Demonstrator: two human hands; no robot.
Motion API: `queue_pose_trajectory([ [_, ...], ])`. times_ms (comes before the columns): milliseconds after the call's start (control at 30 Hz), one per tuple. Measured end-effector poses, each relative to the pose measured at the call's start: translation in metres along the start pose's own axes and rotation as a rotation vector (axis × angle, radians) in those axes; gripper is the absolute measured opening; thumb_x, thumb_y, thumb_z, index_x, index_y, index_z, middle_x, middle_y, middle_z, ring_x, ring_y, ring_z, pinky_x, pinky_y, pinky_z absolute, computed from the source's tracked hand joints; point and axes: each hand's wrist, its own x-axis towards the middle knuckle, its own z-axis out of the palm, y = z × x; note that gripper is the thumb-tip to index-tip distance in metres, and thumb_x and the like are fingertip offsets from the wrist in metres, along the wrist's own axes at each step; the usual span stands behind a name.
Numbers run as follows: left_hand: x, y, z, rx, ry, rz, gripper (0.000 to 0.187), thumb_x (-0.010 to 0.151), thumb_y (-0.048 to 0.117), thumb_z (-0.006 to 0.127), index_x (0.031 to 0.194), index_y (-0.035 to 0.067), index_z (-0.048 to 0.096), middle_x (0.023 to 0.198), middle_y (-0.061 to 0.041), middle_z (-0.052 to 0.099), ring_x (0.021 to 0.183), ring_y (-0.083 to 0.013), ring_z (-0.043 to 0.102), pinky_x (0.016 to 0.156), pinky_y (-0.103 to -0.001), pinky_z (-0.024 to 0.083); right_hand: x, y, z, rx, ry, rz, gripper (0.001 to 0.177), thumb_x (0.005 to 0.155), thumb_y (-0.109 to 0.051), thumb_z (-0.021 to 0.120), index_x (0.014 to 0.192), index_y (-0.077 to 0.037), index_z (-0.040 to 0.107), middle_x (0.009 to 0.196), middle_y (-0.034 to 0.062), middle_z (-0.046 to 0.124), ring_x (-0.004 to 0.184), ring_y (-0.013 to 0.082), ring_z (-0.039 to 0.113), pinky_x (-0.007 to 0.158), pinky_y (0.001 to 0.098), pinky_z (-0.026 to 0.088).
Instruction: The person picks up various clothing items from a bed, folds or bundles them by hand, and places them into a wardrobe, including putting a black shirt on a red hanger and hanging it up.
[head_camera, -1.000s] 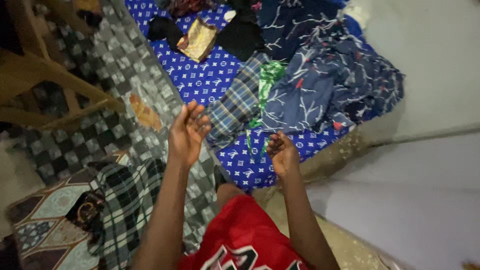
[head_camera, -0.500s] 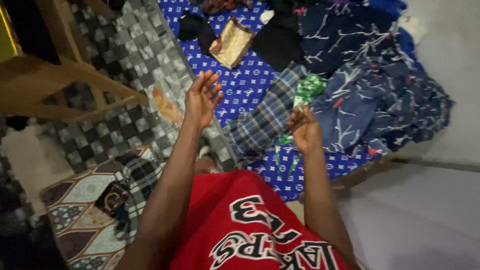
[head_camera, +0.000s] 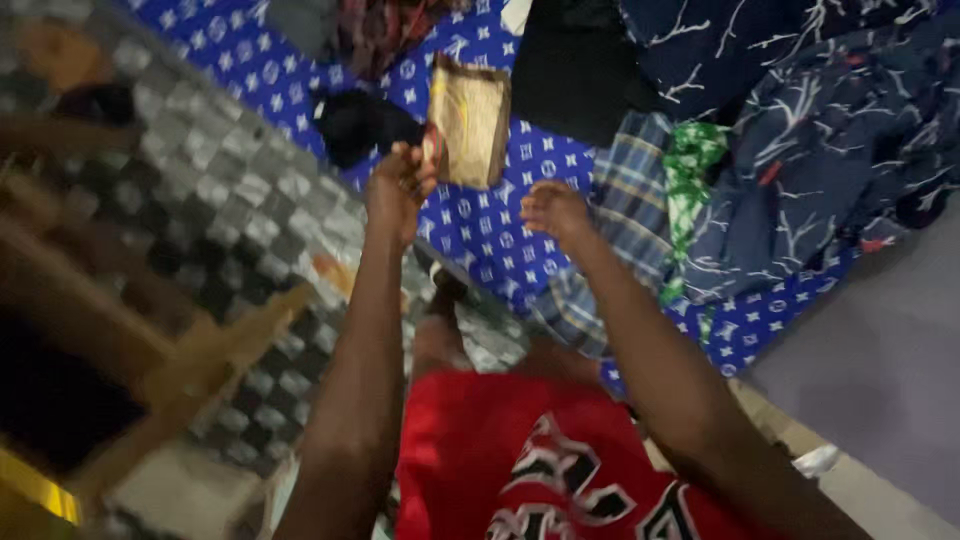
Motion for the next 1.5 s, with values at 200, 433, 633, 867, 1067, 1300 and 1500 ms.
queue_pose_trajectory([
  [200, 0.055, 0.041, -0.021, 0.304, 0.039, -0.173, 0.032, 0.096, 0.031, 0.066, 0.122, 0.012, 0.064, 0.101, -0.002, 0.072, 0.083, -0.0155, 0.07, 0.071, -0.033, 0.059, 0.122, 0.08, 0.074, -0.481, 0.451, 0.122, 0.026, 0.096, -0.032, 0.077, 0.101, -0.007, 0.068, 0.08, 0.01, 0.061, 0.055, 0.0175, 0.048, 0.044, 0.0343, 0.039],
  [433, 0.041, 0.052, -0.058, 0.344, 0.141, -0.329, 0.033, 0.096, 0.038, 0.063, 0.116, 0.012, 0.066, 0.101, -0.004, 0.072, 0.081, -0.0174, 0.071, 0.071, -0.034, 0.058, 0.151, 0.057, 0.127, 0.377, 0.114, -0.021, 0.028, 0.09, -0.015, 0.072, 0.114, -0.002, 0.063, 0.099, 0.012, 0.067, 0.081, 0.0252, 0.063, 0.069, 0.0375, 0.051],
  [633, 0.026, 0.033, -0.048, -0.228, -0.507, -0.472, 0.046, 0.103, 0.053, 0.054, 0.101, 0.009, 0.069, 0.097, -0.007, 0.072, 0.078, -0.0184, 0.069, 0.07, -0.034, 0.057, -0.006, -0.029, 0.132, 0.565, -0.346, -0.109, 0.035, 0.096, -0.009, 0.069, 0.129, 0.003, 0.061, 0.122, 0.0157, 0.066, 0.111, 0.0276, 0.067, 0.095, 0.0407, 0.055],
  [867, -0.04, 0.072, 0.013, 0.044, -0.364, -0.486, 0.03, 0.093, 0.03, 0.072, 0.111, 0.006, 0.067, 0.093, -0.008, 0.073, 0.084, -0.0207, 0.072, 0.082, -0.041, 0.061, -0.158, -0.076, 0.153, 0.369, -0.237, -0.177, 0.058, 0.088, -0.008, 0.072, 0.143, -0.004, 0.05, 0.13, 0.0141, 0.066, 0.114, 0.0293, 0.069, 0.093, 0.0492, 0.058],
  [1067, -0.124, 0.131, 0.035, -0.052, -0.553, -0.456, 0.036, 0.098, 0.024, 0.063, 0.123, -0.001, 0.063, 0.108, -0.015, 0.075, 0.099, -0.0263, 0.073, 0.095, -0.044, 0.057, -0.161, -0.053, 0.135, 0.09, -0.005, -0.351, 0.064, 0.082, -0.002, 0.072, 0.143, 0.001, 0.054, 0.128, 0.0155, 0.068, 0.113, 0.0278, 0.068, 0.096, 0.0402, 0.058],
  [1300, -0.155, 0.127, 0.065, 0.07, -0.638, -0.241, 0.048, 0.097, 0.015, 0.063, 0.143, 0.004, 0.052, 0.127, -0.013, 0.068, 0.112, -0.0233, 0.07, 0.103, -0.043, 0.055, -0.185, -0.039, 0.136, -0.289, 0.234, -0.52, 0.068, 0.088, -0.026, 0.076, 0.146, -0.001, 0.051, 0.137, 0.0139, 0.065, 0.123, 0.0227, 0.063, 0.106, 0.0364, 0.05],
  [1500, -0.141, 0.088, 0.1, 0.406, -0.656, -0.305, 0.056, 0.1, 0.01, 0.069, 0.153, 0.005, 0.053, 0.123, -0.013, 0.063, 0.092, -0.0189, 0.061, 0.072, -0.032, 0.051, -0.222, -0.066, 0.183, 0.734, -0.701, -0.21, 0.091, 0.096, -0.073, 0.051, 0.149, 0.0, 0.044, 0.136, 0.0245, 0.063, 0.119, 0.0363, 0.065, 0.104, 0.0519, 0.052],
])
